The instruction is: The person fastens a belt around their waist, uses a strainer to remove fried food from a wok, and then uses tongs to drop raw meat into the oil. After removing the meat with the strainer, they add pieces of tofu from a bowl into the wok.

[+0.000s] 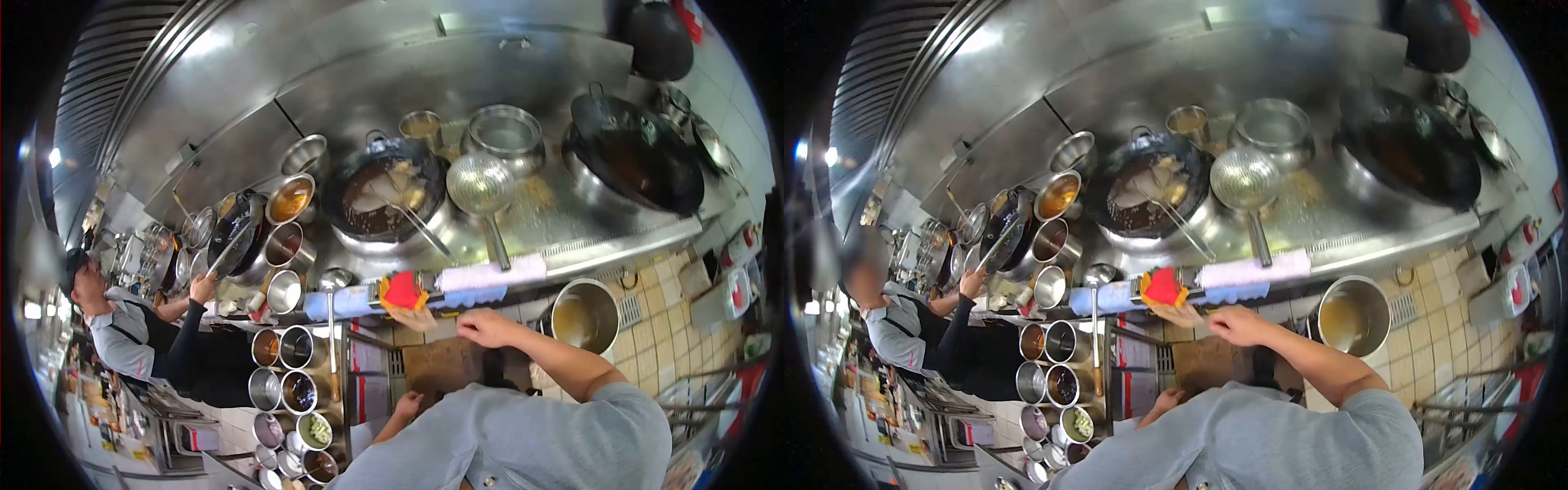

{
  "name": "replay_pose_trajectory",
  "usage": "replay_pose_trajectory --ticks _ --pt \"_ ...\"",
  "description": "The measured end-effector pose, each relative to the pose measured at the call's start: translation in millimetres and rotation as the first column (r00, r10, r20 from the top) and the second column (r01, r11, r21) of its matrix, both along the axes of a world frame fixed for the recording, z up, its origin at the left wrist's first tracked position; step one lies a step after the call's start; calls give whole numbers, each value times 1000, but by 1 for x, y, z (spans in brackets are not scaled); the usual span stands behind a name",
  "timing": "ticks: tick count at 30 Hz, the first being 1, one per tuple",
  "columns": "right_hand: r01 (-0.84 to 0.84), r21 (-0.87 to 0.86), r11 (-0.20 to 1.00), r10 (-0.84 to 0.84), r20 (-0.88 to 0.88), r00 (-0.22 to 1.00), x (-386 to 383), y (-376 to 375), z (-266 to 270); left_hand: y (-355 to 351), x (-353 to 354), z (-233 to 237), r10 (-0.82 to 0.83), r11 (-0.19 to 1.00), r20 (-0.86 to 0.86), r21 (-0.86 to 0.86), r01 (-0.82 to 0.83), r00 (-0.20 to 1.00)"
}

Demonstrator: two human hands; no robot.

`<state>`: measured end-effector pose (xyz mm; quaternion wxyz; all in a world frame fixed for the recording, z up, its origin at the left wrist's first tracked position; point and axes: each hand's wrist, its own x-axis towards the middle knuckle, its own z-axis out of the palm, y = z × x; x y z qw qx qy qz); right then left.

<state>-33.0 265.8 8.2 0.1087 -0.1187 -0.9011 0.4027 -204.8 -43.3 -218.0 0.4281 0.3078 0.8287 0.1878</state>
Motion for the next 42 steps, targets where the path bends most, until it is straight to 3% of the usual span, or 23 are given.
replay_pose_trajectory --ticks 2,4,6,8,10,11,14,16,19,22,23,25,26,27,28,29,30,31,32,34,35,39,42 --pt "185 98 978 -172 -126 977 -21 41 25 12 10 12 89 996 29 -15 -89 996" --pt "367 270 890 -329 -175 928 -47 74 34 9 13 8 -113 991 -33 -73 111 993" --pt "413 347 842 -396 -122 910 -79 102 23 10 8 0 48 997 -38 -59 -50 998" --pt "412 385 826 -414 -83 906 -113 122 -7 22 4 1 278 953 105 -151 -261 955" --pt "359 181 916 -380 102 919 -145 142 -35 33 10 10 363 931 184 -96 -351 913" --pt "381 240 893 -414 105 904 -156 150 -31 37 10 22 433 899 247 -48 -436 867" --pt "408 366 836 -457 54 888 -184 205 -10 56 21 70 337 941 191 -41 -336 922" --pt "427 262 865 -437 -25 899 -167 222 33 39 18 34 288 956 175 7 -294 941" --pt "440 319 839 -448 -53 893 -145 250 49 10 5 -40 403 907 148 66 -415 903" --pt "531 426 732 -537 -118 835 -144 254 37 -11 -5 -28 416 907 169 -17 -420 893" --pt "592 149 792 -603 37 797 -145 249 32 -16 -6 -25 512 856 181 -33 -516 839" --pt "646 -348 679 -600 243 762 -148 224 30 -27 -19 -20 410 912 163 -76 -403 897" --pt "650 -347 677 -601 249 759 -155 211 20 -34 -26 -17 300 952 146 -116 -285 943" --pt "622 -540 567 -606 239 759 -163 199 4 -43 -33 -19 106 993 60 -65 -102 992" --pt "562 -707 428 -612 231 756 -169 189 -6 -48 -39 -24 105 992 66 -72 -100 992" --pt "566 -707 423 -611 239 755 -175 185 -13 -47 -46 -32 119 993 78 -27 -118 990" --pt "478 -822 310 -550 255 796 -181 181 -17 -49 -53 -44 136 990 91 17 -138 986" --pt "383 -907 178 -486 257 835 -185 178 -20 -52 -66 -72 7 999 -33 32 -6 999" --pt "388 -905 173 -478 267 837 -188 175 -20 -56 -73 -93 -120 992 -156 30 126 981" --pt "315 -949 -26 -411 297 862 -189 169 -13 -36 -69 -58 396 918 159 -35 -396 904" --pt "321 -946 -48 -394 313 864 -188 166 -8 -26 -67 -48 477 871 256 -9 -491 841" --pt "293 -956 31 -349 264 899 -171 164 -4 -5 -53 -23 580 763 464 -20 -647 670" --pt "333 -929 161 -347 262 900 -143 161 11 -13 -38 -41 520 802 419 61 -594 744"
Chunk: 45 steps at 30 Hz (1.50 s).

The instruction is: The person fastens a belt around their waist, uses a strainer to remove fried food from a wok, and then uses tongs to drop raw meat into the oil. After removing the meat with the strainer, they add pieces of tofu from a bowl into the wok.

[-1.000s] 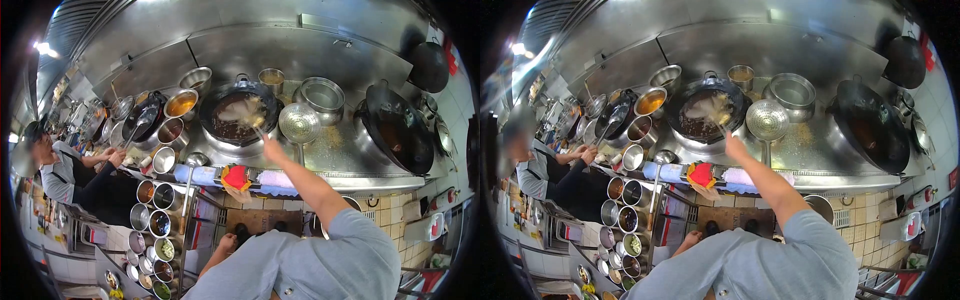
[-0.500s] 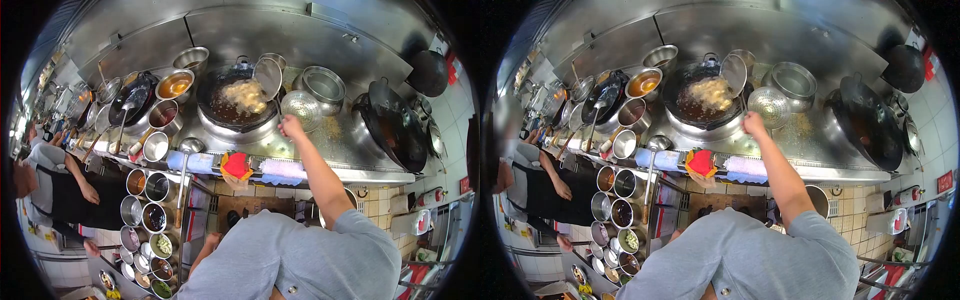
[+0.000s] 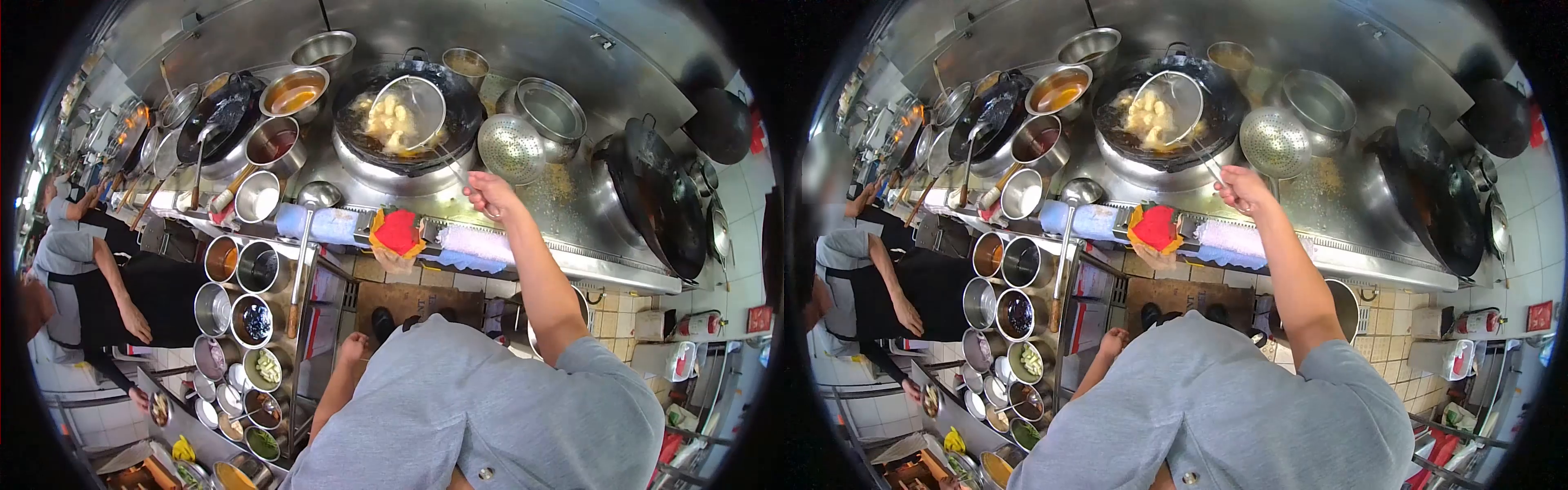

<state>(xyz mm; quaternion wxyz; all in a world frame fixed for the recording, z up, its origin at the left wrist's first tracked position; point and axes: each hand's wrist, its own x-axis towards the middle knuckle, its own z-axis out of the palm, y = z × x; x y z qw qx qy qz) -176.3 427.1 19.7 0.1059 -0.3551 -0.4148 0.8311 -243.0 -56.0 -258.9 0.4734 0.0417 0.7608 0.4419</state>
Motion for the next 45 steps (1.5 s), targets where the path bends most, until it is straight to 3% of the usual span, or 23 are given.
replay_pose_trajectory --ticks 4,5,6,7,8,9,10,11,14,16,18,24,26,28,29,30,32,36,40,42,44,45 --pt "-51 119 992 48 33 998 31 8 14 -19 24 11 -11 999 -33 36 12 999" --pt "-99 211 972 84 81 993 38 9 21 -26 22 12 -292 950 -123 -152 273 948" --pt "-148 299 943 113 132 985 43 10 27 -33 22 10 -560 801 -156 -351 485 813" --pt "-158 331 930 106 168 980 47 14 29 -44 28 3 -567 798 -158 -351 491 808" --pt "-147 332 932 96 167 981 50 17 30 -59 37 -8 -575 818 -398 -316 481 715" --pt "-141 387 911 73 184 980 50 18 32 -65 38 -12 -537 832 -615 -274 482 578" --pt "-135 440 888 49 201 978 49 15 37 -63 34 -13 -543 826 -617 -273 493 569" --pt "-160 561 812 9 262 965 45 8 39 -60 29 -13 -495 862 -558 -221 456 666" --pt "-211 627 750 -19 340 940 36 7 31 -57 16 -8 -322 947 -323 -104 305 890" --pt "-215 628 748 -8 333 943 36 11 35 -46 9 -4 -260 966 -238 -74 249 936" --pt "-156 649 744 -68 306 950 34 15 37 -30 4 0 161 983 35 -97 -157 986" --pt "-86 823 561 -313 307 899 24 41 24 -10 3 44 160 985 27 -68 -158 987" --pt "-101 829 549 -322 322 891 17 41 20 -22 9 26 142 987 -13 -80 -142 990" --pt "-51 680 731 -197 282 939 8 37 10 -27 12 26 124 987 -52 -93 -128 991" --pt "49 564 824 -190 194 962 2 31 0 -31 17 36 19 986 -79 -166 -32 997" --pt "52 566 823 -190 188 964 -3 25 -9 -34 20 46 -87 968 -96 -242 62 992" --pt "49 390 920 -103 119 988 -9 15 -21 -35 22 66 -74 970 -98 -239 49 992" --pt "-65 401 914 3 155 988 8 -10 0 -37 38 90 -14 970 -58 -243 0 998" --pt "-79 474 877 -3 169 986 44 -25 34 -49 43 70 70 980 -53 -182 -79 996" --pt "-107 557 823 -12 206 979 58 -25 45 -51 44 66 205 972 -53 -108 -210 977" --pt "-136 597 791 -19 246 969 68 -26 64 -78 45 -8 279 959 13 -54 -278 960" --pt "-162 634 756 -33 283 958 72 -26 69 -77 44 -13 343 939 81 -3 -344 936"
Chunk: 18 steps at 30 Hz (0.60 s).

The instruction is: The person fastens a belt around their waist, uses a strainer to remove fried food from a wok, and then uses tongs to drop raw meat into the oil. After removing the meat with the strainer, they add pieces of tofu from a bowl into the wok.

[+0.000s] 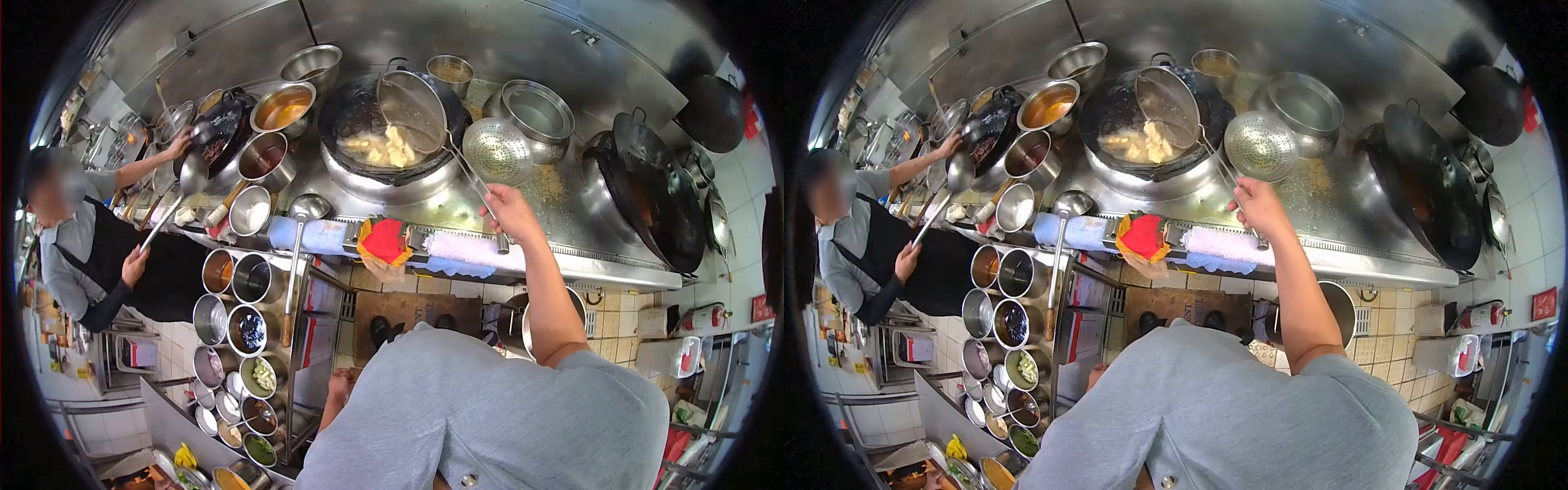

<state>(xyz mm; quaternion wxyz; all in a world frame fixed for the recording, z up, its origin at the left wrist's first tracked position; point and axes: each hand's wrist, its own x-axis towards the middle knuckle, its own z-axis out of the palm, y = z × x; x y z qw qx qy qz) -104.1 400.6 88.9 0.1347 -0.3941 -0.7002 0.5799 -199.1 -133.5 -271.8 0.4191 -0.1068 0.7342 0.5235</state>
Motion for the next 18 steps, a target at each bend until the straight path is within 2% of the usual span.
replay_pose_trajectory --ticks 1,3,4,5,6,8,9,10,11,12,13,15,17,18 --pt "10 2 1000 -10 -1 1000 4 2 3 -4 -2 -2 -10 1000 -1 2 10 1000" --pt "31 -40 999 -35 -79 996 12 7 9 -8 -9 6 93 988 342 -146 -45 935" --pt "44 -35 998 -47 -86 995 15 11 13 -14 -11 -9 79 989 336 -141 -33 938" --pt "76 -37 996 -81 -137 987 18 16 17 -29 -8 -35 -134 983 141 -106 150 981" --pt "103 -40 994 -108 -189 976 19 19 23 -30 -8 -36 -333 939 -66 -110 325 941" --pt "163 15 986 -157 -197 968 18 24 47 -32 -5 -18 -181 982 -56 -65 177 982" --pt "225 63 972 -209 -193 959 16 28 56 -36 -13 -3 -50 999 126 17 49 991" --pt "286 151 946 -255 -198 947 12 37 59 -39 -21 11 62 993 315 79 -91 947" --pt "280 160 946 -245 -212 946 5 56 53 -39 -18 20 66 991 305 93 -98 950" --pt "342 515 786 -283 -193 940 -7 84 38 -34 -8 44 103 992 167 54 -113 980" --pt "340 790 510 -327 -188 926 -24 108 23 -29 0 58 135 991 29 10 -136 990" --pt "261 819 511 -393 -48 918 -69 156 9 -36 10 58 144 989 4 21 -144 990" --pt "179 786 592 -435 125 892 -113 222 -42 -56 20 55 150 988 -25 24 -150 988" --pt "170 783 599 -424 129 896 -112 231 -44 -64 29 54 129 992 1 -12 -129 992"
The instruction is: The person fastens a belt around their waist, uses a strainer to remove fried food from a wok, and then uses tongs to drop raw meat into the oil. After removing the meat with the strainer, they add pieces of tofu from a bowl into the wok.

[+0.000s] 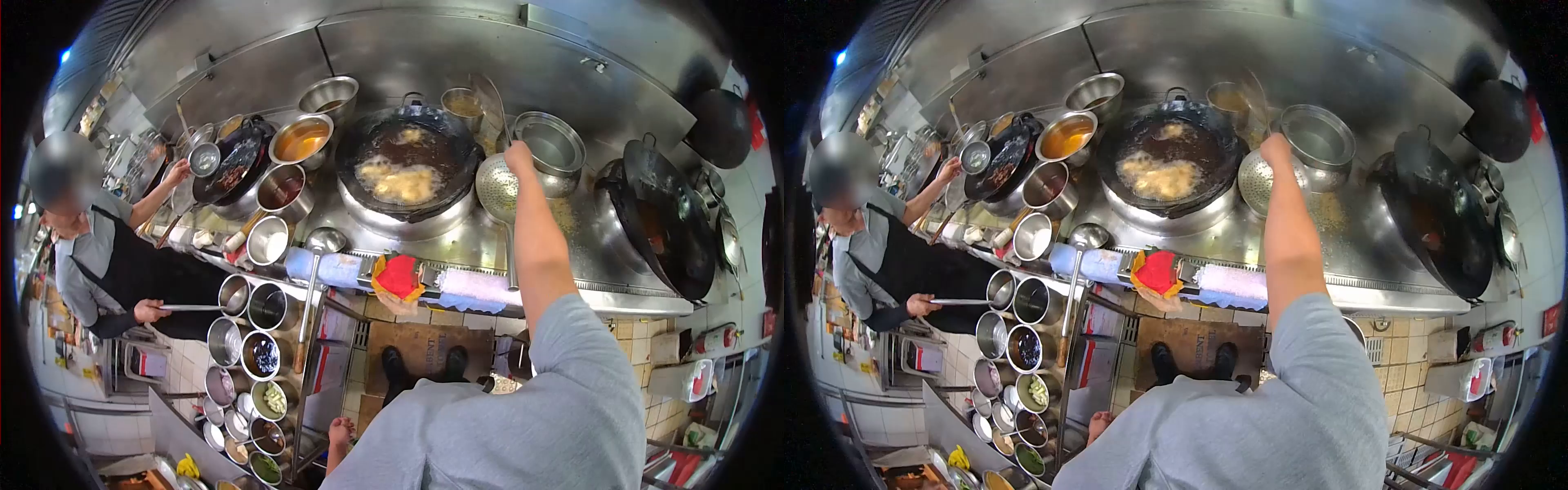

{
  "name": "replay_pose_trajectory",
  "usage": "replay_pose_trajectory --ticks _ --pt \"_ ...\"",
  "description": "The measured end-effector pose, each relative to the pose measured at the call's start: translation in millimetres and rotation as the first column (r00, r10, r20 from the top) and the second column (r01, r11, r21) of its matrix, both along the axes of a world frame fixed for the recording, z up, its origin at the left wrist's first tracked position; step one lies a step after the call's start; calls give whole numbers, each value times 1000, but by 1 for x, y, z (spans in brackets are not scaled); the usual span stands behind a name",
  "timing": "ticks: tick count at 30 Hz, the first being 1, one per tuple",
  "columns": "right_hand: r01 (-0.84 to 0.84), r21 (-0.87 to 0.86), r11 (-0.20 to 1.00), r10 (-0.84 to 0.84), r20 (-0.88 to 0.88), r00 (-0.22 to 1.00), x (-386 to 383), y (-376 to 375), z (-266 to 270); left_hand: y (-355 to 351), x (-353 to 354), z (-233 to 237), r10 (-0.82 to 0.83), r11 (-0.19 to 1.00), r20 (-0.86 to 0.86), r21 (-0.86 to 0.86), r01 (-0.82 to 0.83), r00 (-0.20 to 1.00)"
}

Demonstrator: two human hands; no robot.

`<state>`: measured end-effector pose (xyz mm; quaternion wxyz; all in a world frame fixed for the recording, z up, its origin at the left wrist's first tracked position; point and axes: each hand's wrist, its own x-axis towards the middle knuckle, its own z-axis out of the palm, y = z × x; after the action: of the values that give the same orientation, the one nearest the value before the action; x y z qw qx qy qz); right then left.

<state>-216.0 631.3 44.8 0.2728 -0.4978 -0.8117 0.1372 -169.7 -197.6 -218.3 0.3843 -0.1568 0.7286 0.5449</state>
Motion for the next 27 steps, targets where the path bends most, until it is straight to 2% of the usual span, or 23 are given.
replay_pose_trajectory --ticks 1,2,3,5,6,7,8,9,10,11,13,14,15,16,17,18,19,21,22,24,27 --pt "1 -43 999 0 20 1000 -1 5 4 0 10 5 -17 1000 31 -26 17 999" --pt "5 -89 996 -2 43 999 -3 6 4 -3 21 12 -47 996 -39 -81 44 998" --pt "-8 -89 996 12 47 999 -2 -7 6 -12 27 9 45 995 58 89 -51 997" --pt "-63 113 992 73 -87 994 24 -49 14 -42 43 -32 132 976 32 168 -135 991" --pt "-70 111 991 80 -79 994 33 -70 22 -64 49 -80 -394 832 -68 -450 325 917" --pt "-103 -70 992 88 -192 978 41 -93 30 -64 51 -81 -392 830 -57 -452 327 918" --pt "-146 -244 959 69 -301 951 44 -108 32 -59 48 -78 -528 761 -31 -460 457 849" --pt "-141 -250 958 64 -291 955 41 -111 25 -60 51 -76 -653 673 -4 -463 577 758" --pt "-189 -249 950 119 -271 955 36 -109 13 -70 74 -79 -658 666 11 -459 588 753" --pt "-233 -247 940 170 -252 953 33 -108 0 -79 88 -83 -610 721 0 -415 555 793" --pt "-259 -214 942 249 -74 966 22 -114 -17 -82 92 -83 -506 821 -19 -318 474 862" --pt "-299 -254 920 292 -68 954 21 -118 -23 -81 86 -88 -446 866 -27 -266 423 895" --pt "-341 -295 892 337 -67 939 22 -121 -29 -75 74 -89 -380 906 -32 -215 365 925" --pt "-384 -184 905 364 -133 922 22 -118 -54 -50 28 -88 -309 940 -35 -164 300 950" --pt "-382 -184 906 363 -131 923 25 -126 -53 -26 -9 -78 -238 966 -33 -116 233 971" --pt "-397 -178 900 392 -63 918 29 -140 -49 2 -47 -58 -168 984 -26 -69 166 985" --pt "-412 -171 895 419 5 908 32 -154 -43 16 -48 -35 -99 995 -18 -21 99 995" --pt "-412 -139 900 419 21 908 38 -175 -43 42 -63 -12 -110 992 -12 -65 109 994" --pt "-426 -116 897 437 88 895 41 -182 -45 48 -66 -9 -114 988 -7 -110 112 993" --pt "-474 -103 875 485 171 858 48 -190 -48 56 -67 -5 -142 986 -16 -90 140 990" --pt "-431 -102 897 442 255 860 59 -205 -54 61 -61 -7 -177 981 12 -84 178 984"
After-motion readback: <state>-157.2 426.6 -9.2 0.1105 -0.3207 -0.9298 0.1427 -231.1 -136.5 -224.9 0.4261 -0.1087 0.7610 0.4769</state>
